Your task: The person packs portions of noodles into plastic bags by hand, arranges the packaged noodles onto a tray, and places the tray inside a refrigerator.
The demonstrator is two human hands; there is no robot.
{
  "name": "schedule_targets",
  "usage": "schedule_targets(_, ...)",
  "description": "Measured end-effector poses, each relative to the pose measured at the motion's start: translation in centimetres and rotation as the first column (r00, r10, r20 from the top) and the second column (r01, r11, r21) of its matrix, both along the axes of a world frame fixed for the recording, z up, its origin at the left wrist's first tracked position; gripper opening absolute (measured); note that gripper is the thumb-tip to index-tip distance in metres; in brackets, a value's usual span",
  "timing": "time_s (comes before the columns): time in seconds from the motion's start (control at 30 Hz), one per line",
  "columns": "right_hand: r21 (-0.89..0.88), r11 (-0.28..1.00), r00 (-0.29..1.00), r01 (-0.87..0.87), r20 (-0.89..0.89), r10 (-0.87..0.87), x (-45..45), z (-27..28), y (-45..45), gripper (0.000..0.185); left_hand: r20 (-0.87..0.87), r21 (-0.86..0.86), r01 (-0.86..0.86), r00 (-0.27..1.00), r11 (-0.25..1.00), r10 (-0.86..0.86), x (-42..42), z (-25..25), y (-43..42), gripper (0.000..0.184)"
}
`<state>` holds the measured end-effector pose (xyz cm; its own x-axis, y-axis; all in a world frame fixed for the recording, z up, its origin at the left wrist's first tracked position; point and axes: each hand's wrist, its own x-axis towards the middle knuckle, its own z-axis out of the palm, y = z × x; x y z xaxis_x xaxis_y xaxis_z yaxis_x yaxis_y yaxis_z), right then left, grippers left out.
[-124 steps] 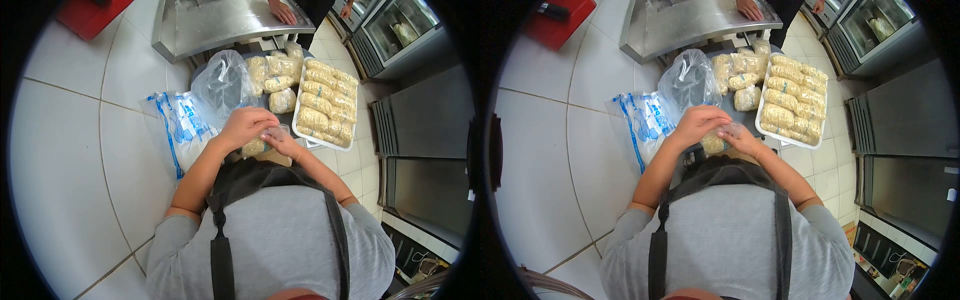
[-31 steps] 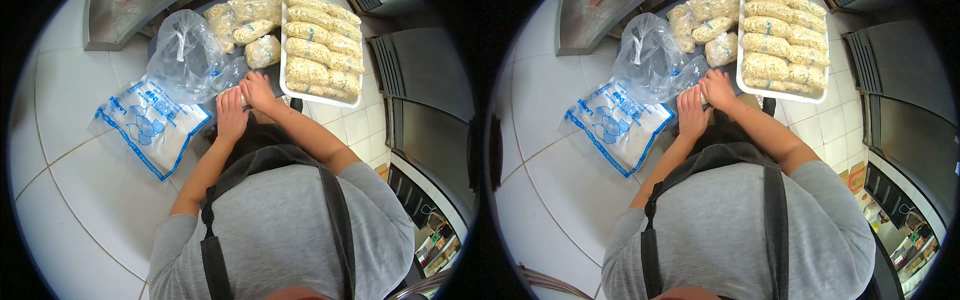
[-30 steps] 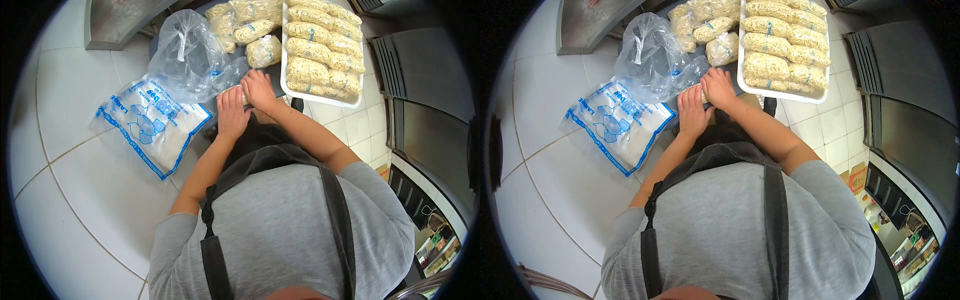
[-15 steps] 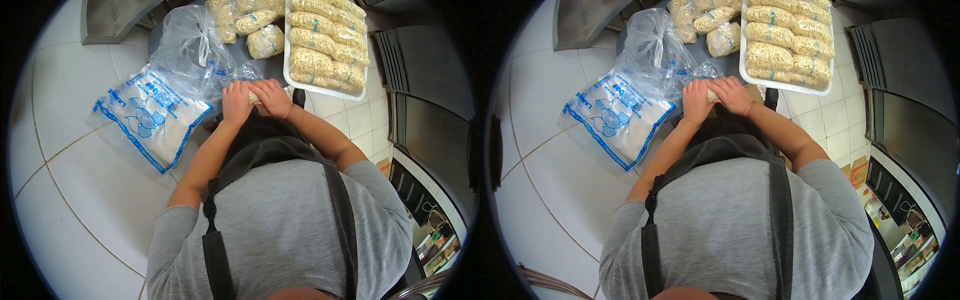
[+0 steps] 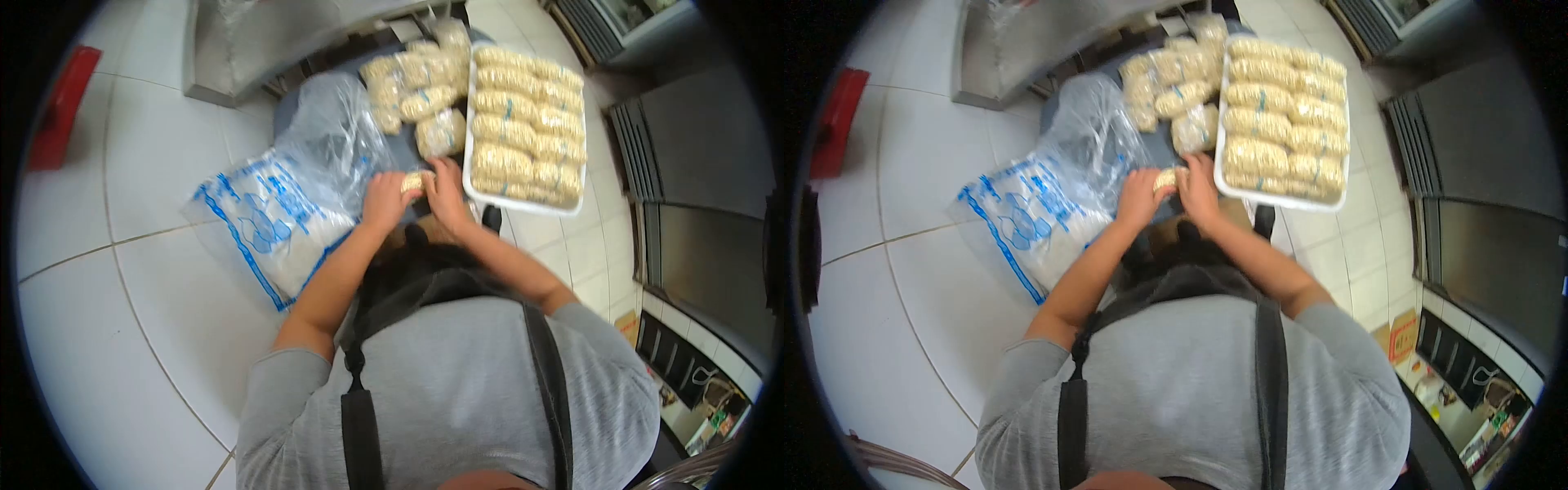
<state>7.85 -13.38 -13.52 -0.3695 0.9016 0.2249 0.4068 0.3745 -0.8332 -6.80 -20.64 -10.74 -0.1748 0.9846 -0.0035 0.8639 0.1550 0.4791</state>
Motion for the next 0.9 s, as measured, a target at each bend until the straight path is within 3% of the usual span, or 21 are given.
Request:
schedule_targets(0.03,-0.165,0.986,0.998,0.035,-0.046,-0.043,0.5,1.0,-0.9,0.042,0.074,-0.021,-0.060,0.995,0.998,0.062,-0.5,-0.9,0.6,0.039)
schedule_targets(0.07,-0.201,0.978,0.987,0.057,-0.136,-0.085,0.7,-1.0,-1.8,0.046,0.168,-0.107,-0.121,0.976,0.987,0.138,-0.8,0.0,1.2,0.045)
schedule_targets(0.1,-0.596,0.803,0.957,0.008,-0.228,-0.179,1.0,-1.6,-2.9,0.054,0.196,-0.169,-0.136,0.966,0.976,0.168,-1.1,-0.4,1.4,0.051)
schedule_targets(0.13,-0.807,0.569,0.899,-0.158,-0.355,-0.254,1.4,-2.9,-3.4,0.060,0.206,-0.280,-0.187,0.946,0.941,0.249,-1.1,-1.0,1.7,0.055)
schedule_targets(0.17,-0.878,0.379,0.857,-0.292,-0.416,-0.305,1.5,-1.5,-3.5,0.064,0.226,-0.304,-0.198,0.935,0.932,0.272,-0.9,-1.3,1.6,0.055)
schedule_targets(0.2,-0.878,0.371,0.916,-0.304,-0.376,-0.140,1.9,-0.4,-3.1,0.063,0.324,-0.315,-0.207,0.894,0.926,0.310,-0.4,-2.5,1.2,0.053)
schedule_targets(0.23,-0.865,0.335,0.867,-0.374,-0.454,-0.204,1.9,1.5,-2.9,0.063,0.410,-0.276,-0.218,0.854,0.936,0.320,0.3,-4.7,0.4,0.052)
schedule_targets(0.27,-0.857,0.346,0.876,-0.383,-0.456,-0.160,2.6,1.6,-2.8,0.062,0.464,-0.295,-0.219,0.818,0.930,0.340,1.6,-3.2,-0.2,0.048)
schedule_targets(0.3,-0.848,0.357,0.882,-0.391,-0.457,-0.120,3.2,1.9,-2.8,0.060,0.595,-0.200,-0.250,0.737,0.947,0.321,2.9,-3.6,-1.3,0.043)
schedule_targets(0.37,-0.836,0.394,0.886,-0.382,-0.452,-0.101,4.7,4.4,-3.1,0.054,0.636,-0.249,-0.223,0.696,0.942,0.333,4.3,0.9,-2.1,0.036)
schedule_targets(0.4,-0.856,0.323,0.859,-0.403,-0.475,-0.188,5.4,6.3,-3.0,0.048,0.578,-0.168,-0.166,0.782,0.972,0.234,4.3,2.9,-2.5,0.035)
schedule_targets(0.43,-0.851,0.338,0.858,-0.402,-0.479,-0.185,5.9,8.0,-2.4,0.048,0.504,-0.094,-0.099,0.853,0.991,0.133,4.4,4.1,-2.6,0.034)
schedule_targets(0.47,-0.837,0.326,0.843,-0.439,-0.509,-0.173,6.5,9.6,-2.0,0.048,0.503,-0.081,-0.092,0.856,0.992,0.121,4.7,4.6,-2.5,0.034)
schedule_targets(0.53,-0.826,0.313,0.835,-0.469,-0.530,-0.150,7.5,11.2,-0.9,0.046,0.252,0.367,-0.031,0.965,0.930,-0.068,4.9,6.0,-1.6,0.030)
schedule_targets(0.57,-0.815,0.330,0.827,-0.476,-0.543,-0.146,7.8,12.0,-0.4,0.046,0.239,0.383,-0.020,0.968,0.923,-0.078,5.0,6.8,-1.0,0.030)
schedule_targets(0.6,-0.783,0.387,0.806,-0.487,-0.574,-0.146,8.2,12.9,-0.1,0.044,0.574,0.237,-0.036,0.811,0.971,-0.110,5.6,8.1,-0.3,0.028)
schedule_targets(0.63,-0.749,0.443,0.784,-0.493,-0.603,-0.146,8.7,13.6,0.2,0.043,0.833,0.087,0.010,0.548,0.996,-0.078,5.9,9.1,0.4,0.027)
schedule_targets(0.7,-0.744,0.462,0.796,-0.483,-0.593,-0.121,10.3,14.6,1.2,0.042,0.832,0.048,0.100,0.547,0.994,-0.095,6.4,9.4,1.8,0.029)
schedule_targets(0.77,-0.715,0.518,0.774,-0.470,-0.615,-0.146,11.6,15.7,2.0,0.045,0.943,0.108,0.109,0.303,0.988,-0.137,7.9,10.4,3.4,0.031)
schedule_targets(0.8,-0.699,0.558,0.761,-0.447,-0.625,-0.174,12.2,15.8,2.3,0.053,0.957,0.058,0.158,0.271,0.986,-0.100,8.3,11.2,4.1,0.042)
schedule_targets(0.9,-0.655,0.624,0.739,-0.426,-0.650,-0.178,14.8,13.6,3.5,0.063,0.864,0.221,0.242,0.400,0.945,-0.305,10.6,12.4,6.1,0.054)
